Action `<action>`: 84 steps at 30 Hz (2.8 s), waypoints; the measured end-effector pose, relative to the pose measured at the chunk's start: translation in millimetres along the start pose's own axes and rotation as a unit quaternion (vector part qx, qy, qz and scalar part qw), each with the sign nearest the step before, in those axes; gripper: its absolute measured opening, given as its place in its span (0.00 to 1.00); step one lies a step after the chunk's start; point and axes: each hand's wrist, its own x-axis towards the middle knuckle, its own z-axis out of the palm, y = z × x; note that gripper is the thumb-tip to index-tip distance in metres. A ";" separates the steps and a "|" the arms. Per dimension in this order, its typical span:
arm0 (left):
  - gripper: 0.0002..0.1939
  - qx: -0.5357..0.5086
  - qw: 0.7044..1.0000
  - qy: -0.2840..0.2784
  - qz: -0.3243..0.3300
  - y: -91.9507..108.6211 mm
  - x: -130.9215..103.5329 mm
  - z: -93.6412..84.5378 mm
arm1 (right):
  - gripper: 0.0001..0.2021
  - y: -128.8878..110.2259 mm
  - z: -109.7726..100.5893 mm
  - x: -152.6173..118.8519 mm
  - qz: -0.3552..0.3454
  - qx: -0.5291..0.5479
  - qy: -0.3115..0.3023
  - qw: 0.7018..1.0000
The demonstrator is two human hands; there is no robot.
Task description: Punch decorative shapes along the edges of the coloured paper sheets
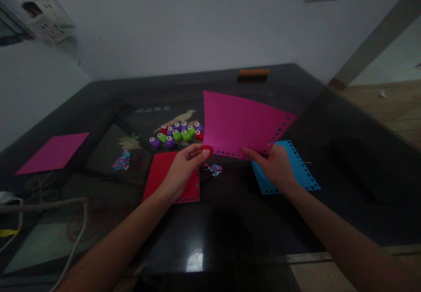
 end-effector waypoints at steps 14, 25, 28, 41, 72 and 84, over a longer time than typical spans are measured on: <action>0.11 0.006 1.000 -0.004 0.004 1.9 -0.7 0.3 | 0.06 0.2 -0.1 -0.3 -0.008 -0.005 0.000 1.000; 0.11 0.006 1.000 0.002 0.000 2.5 0.6 -0.3 | 0.07 -1.0 -1.2 0.0 -0.012 -0.012 -0.001 1.000; 0.11 0.009 1.000 0.001 0.002 1.5 1.6 -0.8 | 0.07 -0.9 -1.3 0.1 -0.015 -0.016 -0.002 1.000; 0.10 0.006 1.000 0.007 0.013 1.2 1.2 -0.9 | 0.07 0.5 0.1 -0.7 -0.007 -0.008 0.000 1.000; 0.11 0.022 1.000 0.011 0.015 3.6 0.1 0.0 | 0.07 -2.3 0.4 -1.4 -0.004 -0.014 0.008 1.000; 0.12 0.007 1.000 0.010 0.024 1.0 -0.5 -0.7 | 0.07 -1.5 0.4 -1.3 -0.013 -0.013 0.003 1.000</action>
